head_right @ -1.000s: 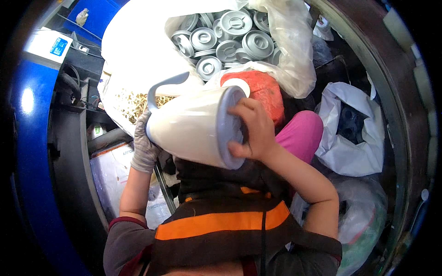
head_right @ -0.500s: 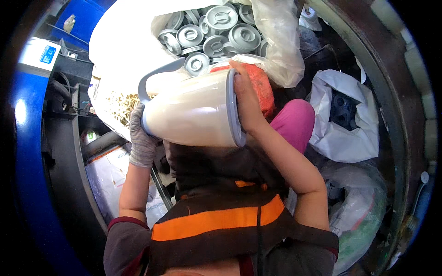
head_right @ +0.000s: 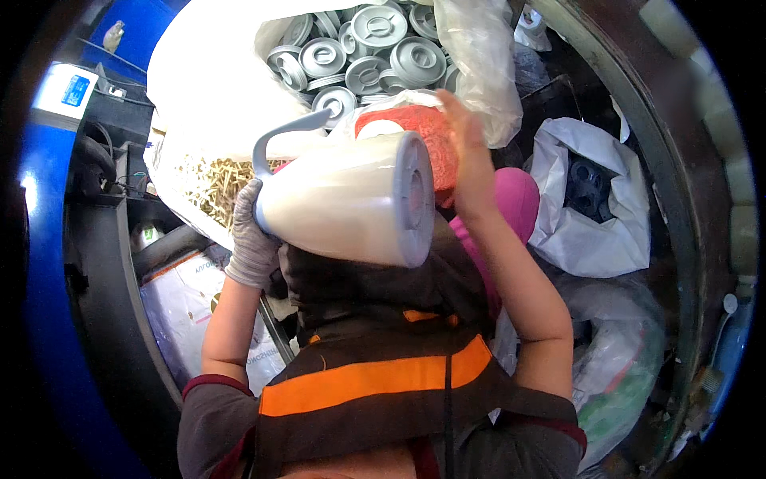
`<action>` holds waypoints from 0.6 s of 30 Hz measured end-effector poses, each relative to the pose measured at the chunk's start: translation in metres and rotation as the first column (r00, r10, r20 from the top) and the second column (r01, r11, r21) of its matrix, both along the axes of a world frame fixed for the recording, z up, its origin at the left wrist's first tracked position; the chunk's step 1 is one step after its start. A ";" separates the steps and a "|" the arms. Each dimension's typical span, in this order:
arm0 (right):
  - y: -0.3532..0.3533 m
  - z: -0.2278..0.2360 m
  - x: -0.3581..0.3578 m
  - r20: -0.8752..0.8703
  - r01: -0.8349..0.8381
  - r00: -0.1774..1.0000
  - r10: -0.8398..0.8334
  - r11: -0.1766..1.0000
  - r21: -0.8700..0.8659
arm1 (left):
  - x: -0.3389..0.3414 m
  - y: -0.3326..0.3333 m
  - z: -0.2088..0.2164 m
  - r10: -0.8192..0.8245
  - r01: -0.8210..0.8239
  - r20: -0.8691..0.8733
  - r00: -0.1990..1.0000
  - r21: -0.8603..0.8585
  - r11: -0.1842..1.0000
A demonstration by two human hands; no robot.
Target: The person sits on the floor and repeatedly assembles white plastic containers by picking up a container body, inserting a grey lid, and securing it. They handle multiple containers one at a time, placing the finished units aside.
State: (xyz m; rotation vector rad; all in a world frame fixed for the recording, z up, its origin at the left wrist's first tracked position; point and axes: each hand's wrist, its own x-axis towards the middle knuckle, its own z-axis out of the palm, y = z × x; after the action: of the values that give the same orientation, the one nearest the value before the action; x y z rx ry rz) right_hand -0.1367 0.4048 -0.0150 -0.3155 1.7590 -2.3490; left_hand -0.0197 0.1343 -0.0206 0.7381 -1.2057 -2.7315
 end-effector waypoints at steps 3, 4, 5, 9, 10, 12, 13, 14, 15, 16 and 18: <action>-0.001 -0.044 0.002 0.253 -0.031 0.965 0.071 0.987 -0.158 | -0.009 -0.005 -0.025 0.021 -0.015 -0.041 0.999 0.145 0.989; -0.004 -0.047 0.010 0.362 -0.054 0.922 0.134 0.973 -0.222 | -0.010 -0.004 -0.019 0.033 -0.032 -0.005 0.999 0.159 0.987; -0.006 -0.048 0.017 0.460 -0.066 0.865 0.199 0.955 -0.289 | -0.011 -0.004 -0.018 0.028 -0.027 -0.010 1.000 0.119 0.993; 0.030 -0.008 -0.003 0.003 -0.029 1.000 0.029 0.976 0.218 | -0.005 -0.004 0.011 -0.055 0.000 -0.160 0.986 -0.321 0.947; 0.027 0.017 0.004 -0.058 -0.053 0.996 0.067 0.977 0.205 | -0.008 0.000 0.032 -0.173 0.113 -0.117 0.978 -0.400 0.910; 0.023 0.049 0.025 -0.152 -0.220 0.944 0.292 0.904 0.368 | -0.020 0.019 0.060 -0.327 0.229 -0.085 0.941 -0.549 0.803; 0.026 0.053 0.035 -0.355 -0.173 0.815 0.457 0.777 0.605 | -0.030 0.029 0.061 -0.355 0.224 -0.089 0.930 -0.628 0.745; 0.026 0.068 0.046 -0.118 -0.411 0.846 0.519 0.778 0.475 | -0.043 0.028 0.054 -0.520 0.157 -0.118 0.846 -0.877 0.454; 0.034 0.082 0.049 0.013 -0.434 0.887 0.462 0.823 0.366 | -0.046 0.038 0.069 -0.651 0.190 -0.166 0.740 -0.878 0.440; 0.041 0.097 0.054 0.146 -0.424 0.905 0.399 0.872 0.245 | -0.054 0.038 0.070 -0.571 0.100 -0.194 0.798 -0.891 0.443; 0.075 0.112 0.058 0.236 -0.050 0.972 -0.001 0.976 0.211 | -0.064 0.045 0.085 -0.408 -0.086 -0.286 0.867 -0.892 0.444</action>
State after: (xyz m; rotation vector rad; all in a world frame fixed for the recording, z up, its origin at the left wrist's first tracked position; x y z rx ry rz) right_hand -0.0786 0.4797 0.0966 -0.0241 1.8562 -2.0544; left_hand -0.0839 0.1790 0.0642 -0.2049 -2.2759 -1.6640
